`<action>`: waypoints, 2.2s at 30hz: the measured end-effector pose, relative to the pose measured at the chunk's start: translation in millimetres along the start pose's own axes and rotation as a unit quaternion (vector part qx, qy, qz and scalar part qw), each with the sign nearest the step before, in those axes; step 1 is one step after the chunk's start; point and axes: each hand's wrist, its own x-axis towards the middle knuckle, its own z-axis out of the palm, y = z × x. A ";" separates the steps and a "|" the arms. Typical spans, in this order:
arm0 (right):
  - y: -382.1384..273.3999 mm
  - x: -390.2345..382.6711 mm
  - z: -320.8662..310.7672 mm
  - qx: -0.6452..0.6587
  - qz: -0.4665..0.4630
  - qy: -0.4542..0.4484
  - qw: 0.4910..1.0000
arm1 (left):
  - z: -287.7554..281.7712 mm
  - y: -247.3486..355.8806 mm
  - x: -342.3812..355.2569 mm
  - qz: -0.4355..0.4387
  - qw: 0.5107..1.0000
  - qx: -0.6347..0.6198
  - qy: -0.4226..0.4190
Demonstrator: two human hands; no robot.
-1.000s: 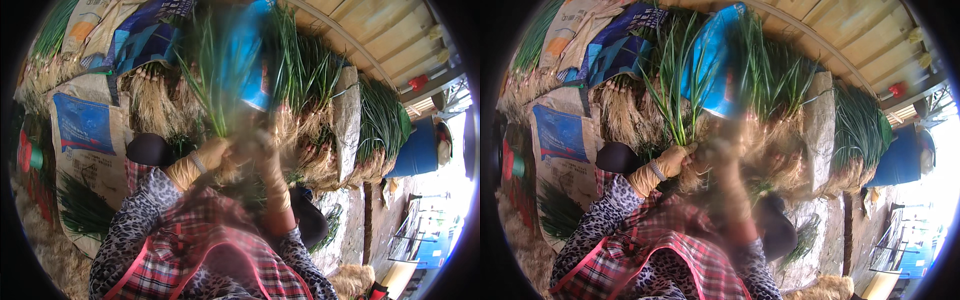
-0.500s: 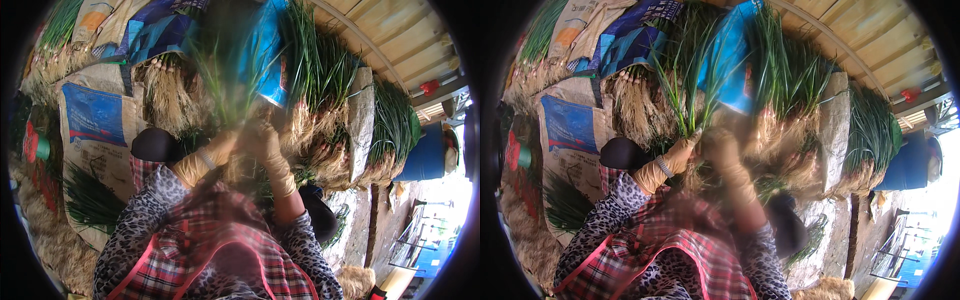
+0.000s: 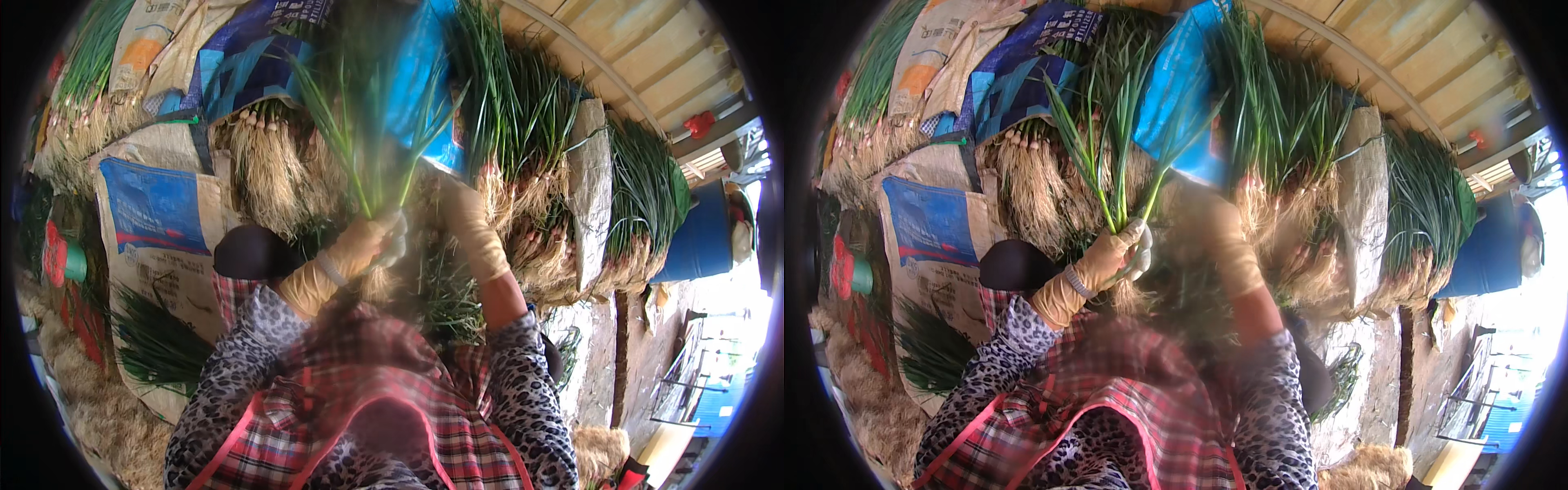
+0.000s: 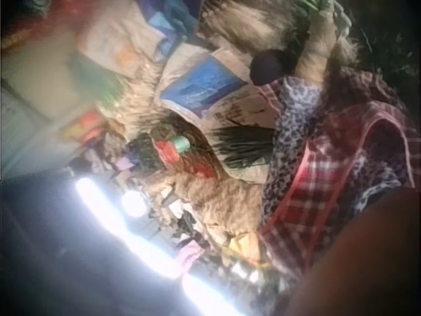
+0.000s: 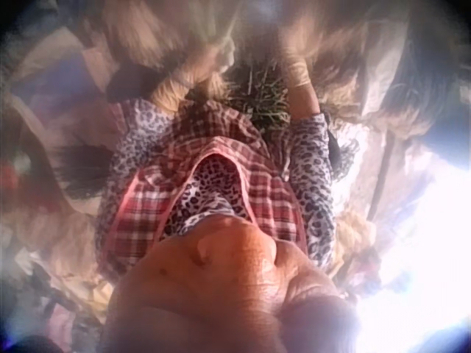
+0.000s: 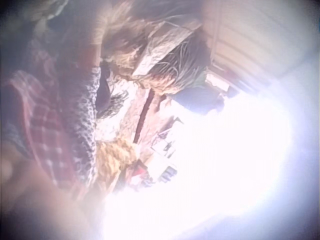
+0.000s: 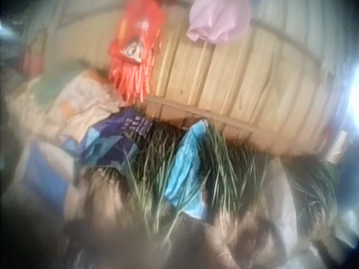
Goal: The person sits and repeatedly cleans bundles of green onions by hand, shaking off soil and debris from the roots. The cleaned onions are placed into a blue plastic bag, and the process continues with multiple bundles.
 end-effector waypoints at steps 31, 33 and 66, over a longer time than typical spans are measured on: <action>-106.8 -97.8 39.1 0.844 0.052 -0.051 0.532 | 41.0 -1.6 37.1 0.084 0.976 -0.079 0.182; -119.0 -100.2 25.4 0.882 0.095 -0.046 0.460 | 33.9 3.8 36.3 0.085 0.978 -0.011 0.189; -85.2 -98.9 25.0 0.871 0.217 0.149 0.415 | 23.4 -43.7 53.8 -0.074 0.940 0.160 0.291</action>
